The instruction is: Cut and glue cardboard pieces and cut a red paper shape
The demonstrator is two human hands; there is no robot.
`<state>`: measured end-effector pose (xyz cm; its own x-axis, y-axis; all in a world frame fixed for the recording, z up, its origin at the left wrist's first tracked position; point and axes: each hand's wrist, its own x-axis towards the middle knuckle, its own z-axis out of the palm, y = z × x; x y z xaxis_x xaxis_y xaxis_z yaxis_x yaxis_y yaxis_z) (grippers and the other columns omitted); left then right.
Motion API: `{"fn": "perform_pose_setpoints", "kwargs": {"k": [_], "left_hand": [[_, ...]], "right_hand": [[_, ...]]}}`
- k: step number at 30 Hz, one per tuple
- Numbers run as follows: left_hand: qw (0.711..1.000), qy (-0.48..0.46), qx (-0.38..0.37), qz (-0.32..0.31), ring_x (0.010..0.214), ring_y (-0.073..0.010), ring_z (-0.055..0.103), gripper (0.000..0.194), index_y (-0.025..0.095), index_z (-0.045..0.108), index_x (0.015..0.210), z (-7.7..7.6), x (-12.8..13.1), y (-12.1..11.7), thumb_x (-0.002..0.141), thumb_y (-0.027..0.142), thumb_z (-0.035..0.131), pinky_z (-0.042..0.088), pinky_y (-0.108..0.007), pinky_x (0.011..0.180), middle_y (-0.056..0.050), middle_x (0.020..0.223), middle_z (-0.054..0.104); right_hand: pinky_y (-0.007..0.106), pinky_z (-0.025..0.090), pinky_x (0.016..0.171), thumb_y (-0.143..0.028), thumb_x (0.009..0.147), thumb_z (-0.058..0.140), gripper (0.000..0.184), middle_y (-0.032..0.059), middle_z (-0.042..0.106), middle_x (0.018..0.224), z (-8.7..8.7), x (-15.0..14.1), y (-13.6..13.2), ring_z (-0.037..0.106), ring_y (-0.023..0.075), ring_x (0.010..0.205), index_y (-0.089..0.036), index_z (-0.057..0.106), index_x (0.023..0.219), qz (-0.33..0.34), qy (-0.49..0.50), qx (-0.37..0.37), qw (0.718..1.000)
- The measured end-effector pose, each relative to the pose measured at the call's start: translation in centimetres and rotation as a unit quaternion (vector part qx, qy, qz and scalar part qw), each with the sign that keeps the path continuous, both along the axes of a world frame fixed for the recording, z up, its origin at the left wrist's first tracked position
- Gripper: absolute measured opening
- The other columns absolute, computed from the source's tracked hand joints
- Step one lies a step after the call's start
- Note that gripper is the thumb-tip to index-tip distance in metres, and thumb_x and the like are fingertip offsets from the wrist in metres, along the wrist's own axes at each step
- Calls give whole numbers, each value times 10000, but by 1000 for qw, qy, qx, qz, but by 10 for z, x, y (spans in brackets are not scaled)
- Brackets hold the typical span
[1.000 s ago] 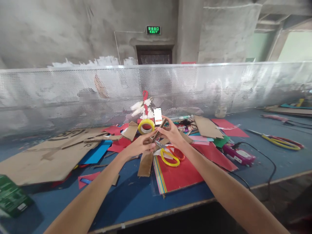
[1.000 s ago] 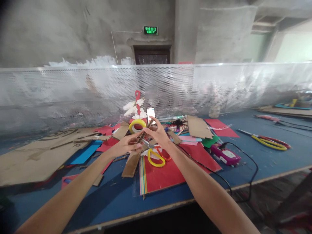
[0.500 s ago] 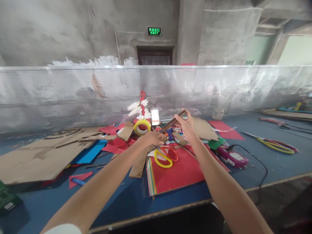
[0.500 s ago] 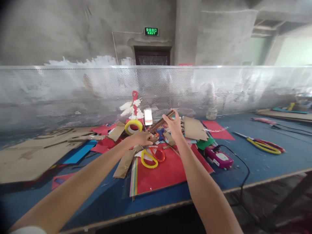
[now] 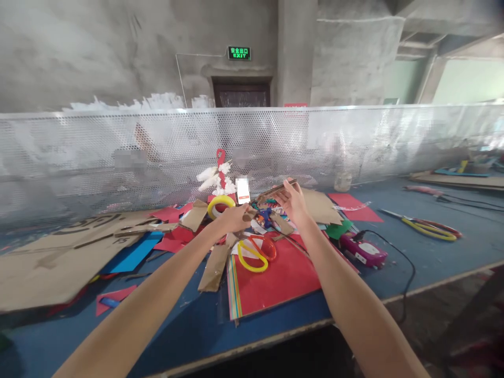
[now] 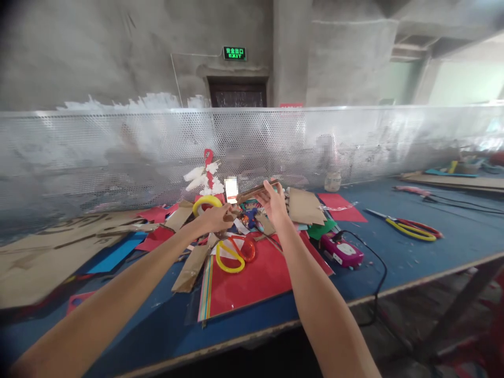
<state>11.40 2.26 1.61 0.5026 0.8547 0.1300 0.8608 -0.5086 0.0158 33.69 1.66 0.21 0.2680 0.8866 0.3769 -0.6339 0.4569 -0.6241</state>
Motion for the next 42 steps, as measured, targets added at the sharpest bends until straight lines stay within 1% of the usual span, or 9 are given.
{"fn": "perform_pose_setpoints", "kwargs": {"k": [7,9,13,16,21,26,31,34,42], "left_hand": [[955,-241,168,-37,1059,-311,695,431,191,556,1310,8,-16,-6,927,387,565,512,-419,916,-119,1113,731],[928,-346,130,-51,1029,-283,704,427,200,556,1307,20,-18,-4,933,406,572,528,-418,920,-105,1109,732],[857,-497,-81,-106,1005,-251,728,439,207,587,1285,30,-27,-12,935,471,600,582,-383,861,-102,1115,747],[851,-493,-122,-130,1004,-251,732,457,210,643,1265,20,-34,-27,908,496,651,596,-383,858,-96,1125,753],[864,-480,-42,-143,1029,-253,724,444,170,720,1184,-5,-41,-42,892,502,679,596,-381,909,-105,1166,751],[873,-467,4,-141,1111,-281,697,508,173,735,1239,-12,-52,-41,930,559,620,576,-423,980,-120,1207,739],[875,-426,-123,-194,1202,-274,666,664,247,541,1497,-18,-69,-44,911,532,671,552,-407,1022,-104,1413,645],[865,-423,-196,-187,1168,-266,683,779,282,394,1588,-26,-75,-46,904,493,700,542,-433,1023,-98,1361,682],[848,-446,-213,-193,1222,-287,650,761,285,410,1580,-30,-77,-52,898,440,710,522,-482,1048,-86,1371,680]], "right_hand": [[334,646,822,-361,703,889,553,-36,741,876,-1,0,0,762,185,880,-307,519,1110,3,-27,-9,1000],[333,647,796,-363,714,884,600,-32,749,882,0,-2,-4,765,190,862,-320,509,1180,12,-57,-14,998],[358,649,758,-370,734,877,689,-8,764,893,2,-17,-17,767,213,820,-317,505,1310,93,-196,-4,976],[357,648,748,-360,739,874,723,2,767,929,2,-38,-27,762,216,833,-313,512,1363,133,-264,18,955],[382,651,801,-379,741,866,751,-8,747,953,-2,-70,-37,744,221,906,-321,517,1405,154,-284,27,946],[400,660,778,-377,671,898,790,-16,739,919,-7,-85,-41,735,211,830,-297,551,1376,140,-267,-1,953],[380,661,760,-352,640,915,812,-26,733,862,-10,-88,-40,730,197,792,-282,563,1369,120,-245,-3,962],[372,662,764,-350,650,913,808,-24,734,864,-10,-88,-42,732,196,796,-295,571,1381,113,-225,9,968],[343,658,742,-427,680,900,664,-4,744,934,-9,-95,-46,730,200,826,-295,668,1288,93,-206,13,974]]}}
